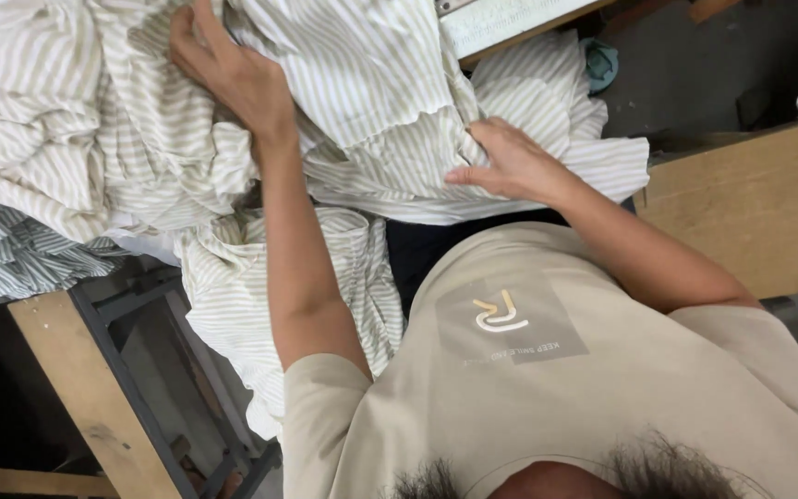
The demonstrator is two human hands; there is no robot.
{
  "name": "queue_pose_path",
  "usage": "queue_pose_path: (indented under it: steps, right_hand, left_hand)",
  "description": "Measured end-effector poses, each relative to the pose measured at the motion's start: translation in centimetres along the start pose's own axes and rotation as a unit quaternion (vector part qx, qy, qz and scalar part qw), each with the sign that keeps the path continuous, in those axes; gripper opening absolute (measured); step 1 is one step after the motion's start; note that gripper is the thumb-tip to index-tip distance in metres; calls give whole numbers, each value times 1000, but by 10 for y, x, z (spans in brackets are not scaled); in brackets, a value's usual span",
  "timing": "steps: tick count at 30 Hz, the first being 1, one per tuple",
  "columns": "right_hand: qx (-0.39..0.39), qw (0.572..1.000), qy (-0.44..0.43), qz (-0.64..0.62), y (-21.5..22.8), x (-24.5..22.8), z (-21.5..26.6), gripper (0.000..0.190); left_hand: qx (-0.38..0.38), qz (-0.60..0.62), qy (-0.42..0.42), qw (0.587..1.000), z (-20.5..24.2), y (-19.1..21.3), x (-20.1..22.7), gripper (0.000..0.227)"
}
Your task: A worker is inspecting striped fabric garments, checking seams, and pulling loose threads at a sewing station.
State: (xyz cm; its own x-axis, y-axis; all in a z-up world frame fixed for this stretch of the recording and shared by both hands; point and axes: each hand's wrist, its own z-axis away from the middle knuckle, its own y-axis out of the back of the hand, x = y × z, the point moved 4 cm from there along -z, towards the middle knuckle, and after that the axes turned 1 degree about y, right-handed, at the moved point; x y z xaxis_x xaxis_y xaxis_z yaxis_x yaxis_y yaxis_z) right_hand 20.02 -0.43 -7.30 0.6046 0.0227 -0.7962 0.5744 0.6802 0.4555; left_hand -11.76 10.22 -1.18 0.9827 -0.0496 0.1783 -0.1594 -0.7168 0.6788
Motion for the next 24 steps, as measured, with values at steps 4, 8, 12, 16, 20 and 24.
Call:
queue_pose_path:
  steps: [4,8,12,16,20,24]
  right_hand:
    - [79,997,-3,0,2,7,-1,40]
    - [92,996,18,8,-25,19,-11,19]
    - [-4,1000,-19,9,-20,7,-2,24]
    - [22,1000,5,-16,9,-9,-2,18]
    - [268,915,296,60,31,-40,-3,14]
    - [250,879,232,332,14,-34,-20,28]
  left_hand:
    - [-33,222,84,971,47,44,105,26]
    - [-286,300,226,882,116,34,173,42]
    - [-259,297,300,869,139,18,164,22]
    - [-211,393,363,818,146,13,154,8]
    - [-152,517,441,718,167,-2,144,9]
    - [-77,538,465,699,185,-14,138,6]
